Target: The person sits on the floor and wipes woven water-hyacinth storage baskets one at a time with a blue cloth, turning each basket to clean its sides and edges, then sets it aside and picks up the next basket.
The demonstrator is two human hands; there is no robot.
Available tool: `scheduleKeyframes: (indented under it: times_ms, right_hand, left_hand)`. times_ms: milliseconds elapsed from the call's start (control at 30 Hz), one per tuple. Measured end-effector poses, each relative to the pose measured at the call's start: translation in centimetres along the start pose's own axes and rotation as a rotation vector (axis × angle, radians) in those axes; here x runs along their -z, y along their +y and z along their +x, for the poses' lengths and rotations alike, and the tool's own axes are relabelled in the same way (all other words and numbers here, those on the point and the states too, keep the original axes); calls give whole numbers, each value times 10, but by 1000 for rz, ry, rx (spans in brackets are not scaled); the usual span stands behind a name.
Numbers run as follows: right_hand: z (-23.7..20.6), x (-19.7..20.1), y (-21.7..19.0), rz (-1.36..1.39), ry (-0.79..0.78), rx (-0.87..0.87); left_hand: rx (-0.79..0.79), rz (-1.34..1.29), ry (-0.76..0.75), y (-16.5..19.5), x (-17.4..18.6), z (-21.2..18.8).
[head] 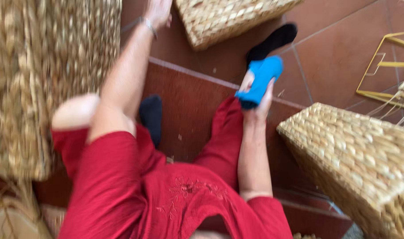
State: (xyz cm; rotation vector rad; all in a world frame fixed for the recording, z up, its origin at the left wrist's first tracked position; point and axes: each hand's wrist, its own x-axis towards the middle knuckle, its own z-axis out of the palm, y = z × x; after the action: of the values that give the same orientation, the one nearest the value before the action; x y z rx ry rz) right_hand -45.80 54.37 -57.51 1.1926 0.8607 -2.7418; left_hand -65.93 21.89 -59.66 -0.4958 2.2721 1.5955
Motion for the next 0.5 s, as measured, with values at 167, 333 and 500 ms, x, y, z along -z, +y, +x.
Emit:
scheduleKeyframes:
  times_ms: [167, 333, 500]
  right_hand:
    - [71, -41, -14, -91, -209, -183]
    - [166, -51, -21, -77, -210, -282]
    - [246, -1, -30, 3, -143, -289]
  left_hand:
    - [217, -253, 316, -53, -60, 114]
    - [378, -575, 355, -73, -112, 219]
    - [10, -1184, 11, -88, -162, 303]
